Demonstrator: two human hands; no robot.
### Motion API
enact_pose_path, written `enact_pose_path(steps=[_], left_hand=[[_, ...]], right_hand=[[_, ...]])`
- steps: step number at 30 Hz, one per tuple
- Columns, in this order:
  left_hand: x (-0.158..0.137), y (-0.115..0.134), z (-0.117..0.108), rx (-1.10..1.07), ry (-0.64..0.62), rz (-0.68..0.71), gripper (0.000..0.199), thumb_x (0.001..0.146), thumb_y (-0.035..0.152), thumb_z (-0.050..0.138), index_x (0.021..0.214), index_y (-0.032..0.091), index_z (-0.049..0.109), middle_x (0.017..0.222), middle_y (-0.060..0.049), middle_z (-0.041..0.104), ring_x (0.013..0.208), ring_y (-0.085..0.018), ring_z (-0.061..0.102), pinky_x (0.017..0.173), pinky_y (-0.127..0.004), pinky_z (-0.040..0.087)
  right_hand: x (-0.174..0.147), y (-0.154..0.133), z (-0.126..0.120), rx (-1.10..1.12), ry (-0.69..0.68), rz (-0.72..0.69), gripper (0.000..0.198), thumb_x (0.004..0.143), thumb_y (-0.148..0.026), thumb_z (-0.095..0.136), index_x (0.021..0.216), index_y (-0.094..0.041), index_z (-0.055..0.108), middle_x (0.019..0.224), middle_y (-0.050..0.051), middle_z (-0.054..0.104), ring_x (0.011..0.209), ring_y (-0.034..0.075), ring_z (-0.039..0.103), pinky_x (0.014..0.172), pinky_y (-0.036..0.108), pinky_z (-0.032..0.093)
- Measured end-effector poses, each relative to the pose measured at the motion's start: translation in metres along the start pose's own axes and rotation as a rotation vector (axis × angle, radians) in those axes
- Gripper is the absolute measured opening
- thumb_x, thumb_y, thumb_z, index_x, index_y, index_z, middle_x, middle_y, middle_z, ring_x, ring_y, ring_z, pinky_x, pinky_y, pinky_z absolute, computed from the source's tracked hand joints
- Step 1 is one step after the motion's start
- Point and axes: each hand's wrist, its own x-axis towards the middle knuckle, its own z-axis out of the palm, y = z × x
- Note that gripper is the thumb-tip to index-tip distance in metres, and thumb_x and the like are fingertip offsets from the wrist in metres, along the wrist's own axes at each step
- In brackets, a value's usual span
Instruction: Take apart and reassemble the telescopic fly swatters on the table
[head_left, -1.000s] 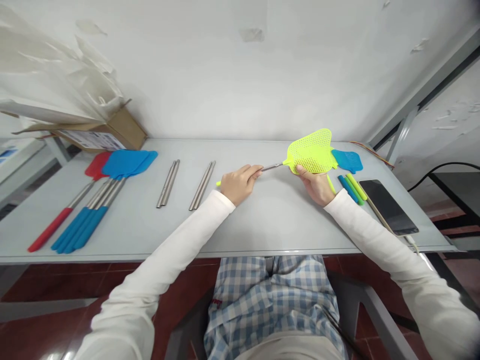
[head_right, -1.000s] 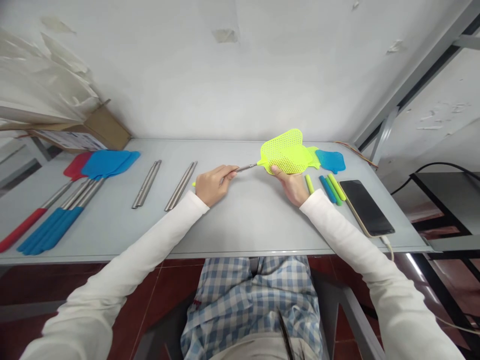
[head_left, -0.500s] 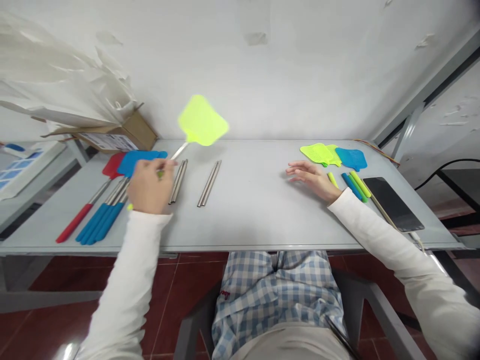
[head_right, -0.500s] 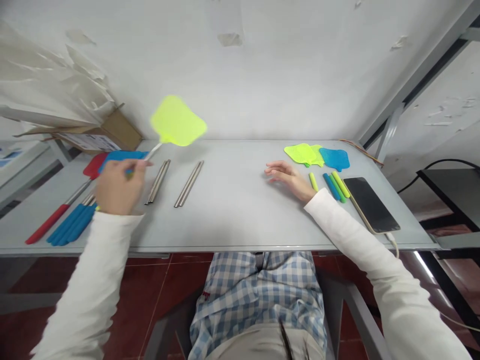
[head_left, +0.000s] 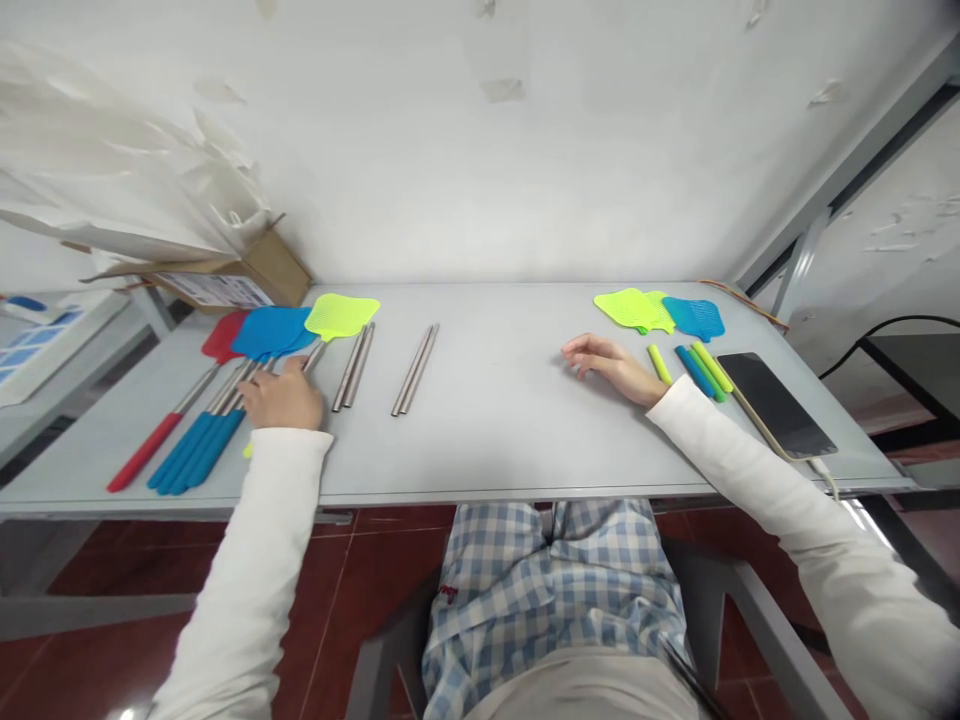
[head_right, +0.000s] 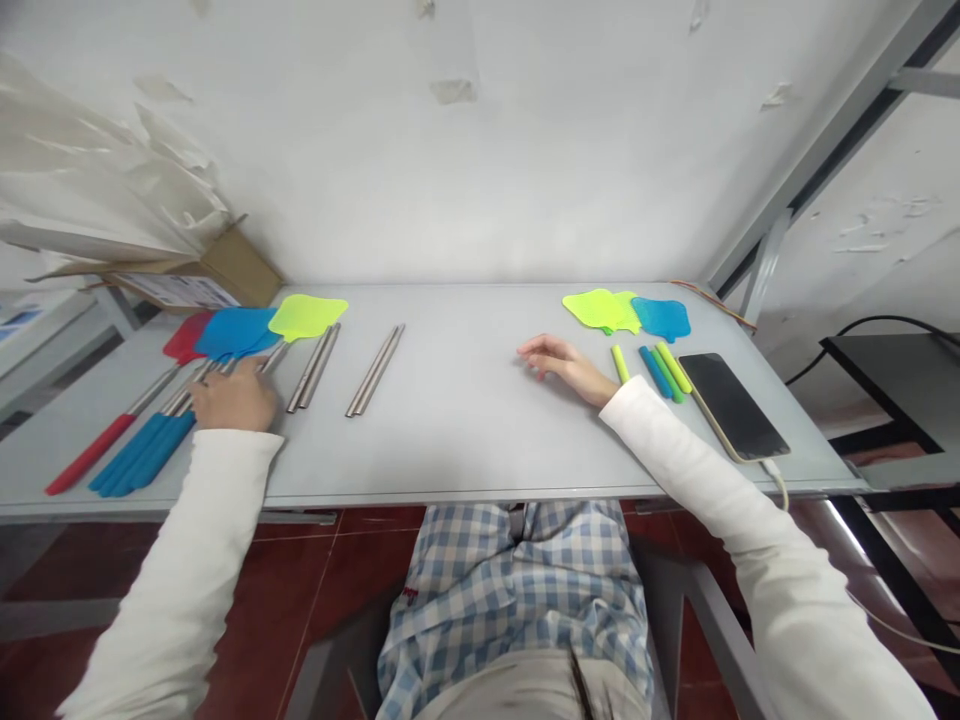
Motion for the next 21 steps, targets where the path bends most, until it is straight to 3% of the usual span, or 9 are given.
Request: enact_pose_path(steps=[4,7,11,15,18,21], left_hand=[[-0.008,0.013,0.003,0.137,0.119,-0.006,0.049,0.091,0.023,0.04,0.138,0.011,0.049,0.136,-0.026,0.045,0.126,-0.045,0.044,0.096,-0.059,0.037],[-0.024,0.047,-0.001,0.051,0.174,0.136,0.051,0.093,0.026,0.039,0.139,0.007,0.045,0.139,-0.029,0.04,0.122,-0.042,0.047,0.097,-0.057,0.039],[-0.042,0.087,-0.009,-0.035,0.203,0.301,0.047,0.094,0.024,0.032,0.133,0.007,0.051,0.133,-0.027,0.045,0.12,-0.039,0.05,0.099,-0.053,0.039],[-0.052,0.102,-0.001,-0.016,0.109,0.396,0.04,0.092,0.03,0.038,0.117,0.011,0.062,0.118,-0.022,0.054,0.116,-0.035,0.053,0.1,-0.048,0.041],[-0.055,0.104,0.015,0.015,0.008,0.404,0.039,0.088,0.036,0.047,0.115,0.011,0.062,0.113,-0.022,0.056,0.114,-0.036,0.054,0.099,-0.048,0.042],[-0.052,0.106,0.025,0.035,-0.04,0.407,0.035,0.087,0.031,0.048,0.114,0.012,0.061,0.109,-0.022,0.059,0.11,-0.035,0.056,0.099,-0.047,0.042]], right_hand=[[0.0,-0.005,0.002,-0.035,-0.009,0.014,0.023,0.079,-0.037,0.07,0.094,-0.02,0.069,0.101,0.005,0.066,0.09,0.017,0.058,0.076,0.031,0.047],[-0.001,-0.008,0.002,-0.07,-0.024,0.025,0.022,0.079,-0.038,0.069,0.091,-0.02,0.069,0.096,0.005,0.066,0.087,0.017,0.057,0.077,0.032,0.046],[-0.001,-0.011,-0.001,-0.08,-0.01,0.036,0.024,0.078,-0.04,0.069,0.089,-0.019,0.068,0.093,0.005,0.066,0.08,0.015,0.056,0.074,0.032,0.047],[-0.002,-0.014,-0.002,-0.086,0.012,0.043,0.024,0.078,-0.04,0.068,0.087,-0.018,0.067,0.088,0.004,0.064,0.074,0.014,0.054,0.07,0.031,0.046],[-0.002,-0.014,-0.002,-0.097,0.01,0.049,0.023,0.078,-0.039,0.067,0.087,-0.018,0.067,0.084,0.003,0.062,0.071,0.013,0.053,0.069,0.03,0.045],[-0.001,-0.01,-0.003,-0.12,0.006,0.055,0.023,0.078,-0.038,0.066,0.088,-0.017,0.065,0.08,0.002,0.06,0.069,0.013,0.053,0.068,0.03,0.045]])
